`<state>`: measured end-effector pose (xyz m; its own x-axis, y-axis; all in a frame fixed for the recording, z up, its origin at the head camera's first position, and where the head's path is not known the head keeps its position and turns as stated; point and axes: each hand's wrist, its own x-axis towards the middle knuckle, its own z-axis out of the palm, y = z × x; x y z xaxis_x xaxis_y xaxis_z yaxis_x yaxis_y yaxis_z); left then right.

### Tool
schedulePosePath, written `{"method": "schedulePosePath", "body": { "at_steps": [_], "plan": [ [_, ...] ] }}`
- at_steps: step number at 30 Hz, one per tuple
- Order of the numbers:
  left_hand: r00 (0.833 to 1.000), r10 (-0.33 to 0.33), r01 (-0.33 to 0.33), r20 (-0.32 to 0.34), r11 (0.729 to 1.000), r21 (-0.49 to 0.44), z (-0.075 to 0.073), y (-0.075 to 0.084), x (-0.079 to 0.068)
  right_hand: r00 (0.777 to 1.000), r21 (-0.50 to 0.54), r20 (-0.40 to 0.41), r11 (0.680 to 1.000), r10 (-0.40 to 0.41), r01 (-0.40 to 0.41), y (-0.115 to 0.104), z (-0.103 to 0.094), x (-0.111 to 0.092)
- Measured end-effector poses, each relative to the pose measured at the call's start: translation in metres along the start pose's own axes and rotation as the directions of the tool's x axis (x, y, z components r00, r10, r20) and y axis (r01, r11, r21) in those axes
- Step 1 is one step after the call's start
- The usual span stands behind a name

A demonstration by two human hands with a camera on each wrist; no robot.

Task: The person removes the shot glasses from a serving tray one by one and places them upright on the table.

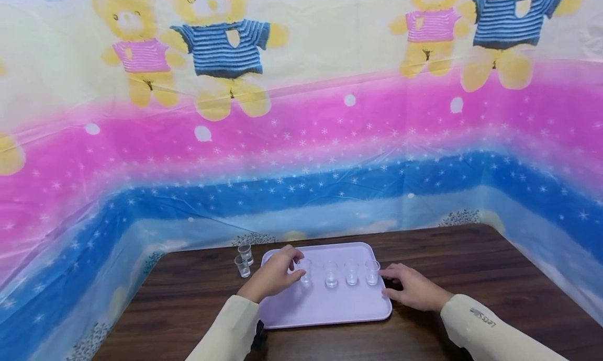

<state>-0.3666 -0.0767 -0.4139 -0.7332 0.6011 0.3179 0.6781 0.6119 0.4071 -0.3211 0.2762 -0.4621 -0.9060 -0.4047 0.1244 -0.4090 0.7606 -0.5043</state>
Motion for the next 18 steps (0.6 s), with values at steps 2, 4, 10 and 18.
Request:
{"method": "schedulePosePath", "body": {
  "at_steps": [2,4,10,18],
  "plan": [
    [1.000,0.008,-0.007,-0.026,1.000,0.009,-0.006,-0.003,-0.004,1.000,-0.003,-0.004,1.000,-0.009,0.009,0.000,0.000,-0.001],
    [0.999,-0.005,0.005,-0.048,1.000,0.012,-0.012,-0.006,-0.009,1.000,0.000,-0.007,1.000,-0.010,0.010,0.000,0.000,-0.001],
    [0.988,-0.097,0.099,-0.123,0.995,0.015,-0.032,-0.023,-0.027,1.000,0.020,0.004,1.000,-0.003,0.002,0.002,-0.001,0.000],
    [0.967,-0.133,0.135,-0.216,0.991,-0.007,-0.053,-0.047,-0.052,1.000,0.019,0.002,1.000,0.005,-0.005,0.003,0.001,0.000]
  ]
}}
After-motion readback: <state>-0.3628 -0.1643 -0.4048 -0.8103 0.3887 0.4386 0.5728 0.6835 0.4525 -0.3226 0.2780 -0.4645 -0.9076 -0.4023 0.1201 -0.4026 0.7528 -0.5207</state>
